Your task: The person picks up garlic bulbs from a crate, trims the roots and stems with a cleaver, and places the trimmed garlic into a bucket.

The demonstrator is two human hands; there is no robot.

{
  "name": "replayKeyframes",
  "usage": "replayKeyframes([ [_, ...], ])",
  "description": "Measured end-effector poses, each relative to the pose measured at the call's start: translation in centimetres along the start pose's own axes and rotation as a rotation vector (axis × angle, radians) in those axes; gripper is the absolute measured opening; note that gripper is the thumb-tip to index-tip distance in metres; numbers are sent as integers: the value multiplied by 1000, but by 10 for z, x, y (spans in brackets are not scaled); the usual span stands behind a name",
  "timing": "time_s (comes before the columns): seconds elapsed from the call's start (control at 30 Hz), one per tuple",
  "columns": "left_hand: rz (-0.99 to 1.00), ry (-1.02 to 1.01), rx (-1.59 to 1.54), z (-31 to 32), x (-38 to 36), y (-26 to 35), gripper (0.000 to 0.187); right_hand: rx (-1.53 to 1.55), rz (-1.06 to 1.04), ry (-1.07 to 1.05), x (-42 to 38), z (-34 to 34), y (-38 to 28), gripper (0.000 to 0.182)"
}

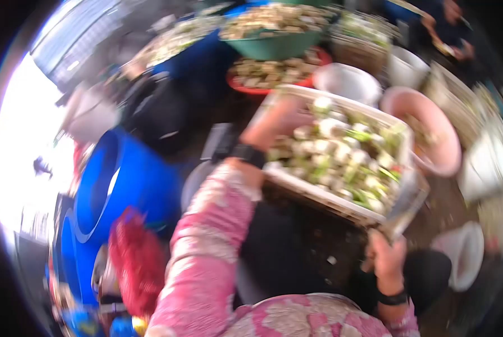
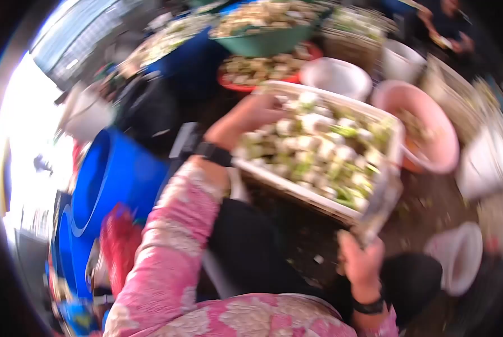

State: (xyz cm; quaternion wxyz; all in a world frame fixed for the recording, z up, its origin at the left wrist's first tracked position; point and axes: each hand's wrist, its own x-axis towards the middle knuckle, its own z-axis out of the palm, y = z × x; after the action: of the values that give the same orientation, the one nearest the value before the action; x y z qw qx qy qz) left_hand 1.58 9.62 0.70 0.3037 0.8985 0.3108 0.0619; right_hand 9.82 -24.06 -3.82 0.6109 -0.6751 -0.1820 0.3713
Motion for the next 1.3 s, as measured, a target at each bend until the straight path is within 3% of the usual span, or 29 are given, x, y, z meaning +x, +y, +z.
replayKeyframes([
  [0.03,149,82,-47,3,8,-4,40,15,18,-35,0,-3,3,12],
  [0.17,-32,137,-178,33,58,-43,32,46,42,-62,6,-13,12,17],
  [0.27,-8,221,-313,61,94,-72,32,103,127,-82,15,-15,16,18],
  [0.37,84,177,26,71,104,-45,29,125,197,-90,22,-11,19,18],
  [0.43,277,131,281,91,109,-38,42,137,234,-90,29,-11,21,19],
  [0.53,318,-21,475,115,117,-35,53,173,327,-88,33,-14,23,19],
  [0.63,175,-140,508,118,119,-26,58,212,376,-86,36,-18,25,19],
  [0.77,252,-16,545,130,119,-41,66,214,409,-90,39,-13,27,20],
  [0.83,203,-5,366,123,112,-26,67,215,415,-99,38,-14,26,20],
  [0.9,243,72,201,115,108,-21,66,205,366,-94,35,-17,25,19],
  [0.93,217,-13,-90,106,104,-8,66,209,345,-93,33,-16,25,19],
  [0.97,229,12,-151,99,91,4,65,230,309,-57,31,-15,25,18],
  [1.03,228,3,-320,80,51,56,64,265,235,12,32,-16,23,17],
  [1.1,353,0,-102,79,13,80,65,449,188,-16,32,-20,10,16],
  [1.17,380,-129,-50,80,-31,114,67,543,171,-37,30,-21,-4,26],
  [1.2,547,-120,26,81,-51,122,68,572,92,-69,27,-21,-6,32],
  [1.27,529,-165,-17,90,-78,135,71,699,-123,-139,20,-18,-12,40],
  [1.3,531,-174,-14,91,-88,139,72,733,-122,-150,16,-18,-11,40],
])
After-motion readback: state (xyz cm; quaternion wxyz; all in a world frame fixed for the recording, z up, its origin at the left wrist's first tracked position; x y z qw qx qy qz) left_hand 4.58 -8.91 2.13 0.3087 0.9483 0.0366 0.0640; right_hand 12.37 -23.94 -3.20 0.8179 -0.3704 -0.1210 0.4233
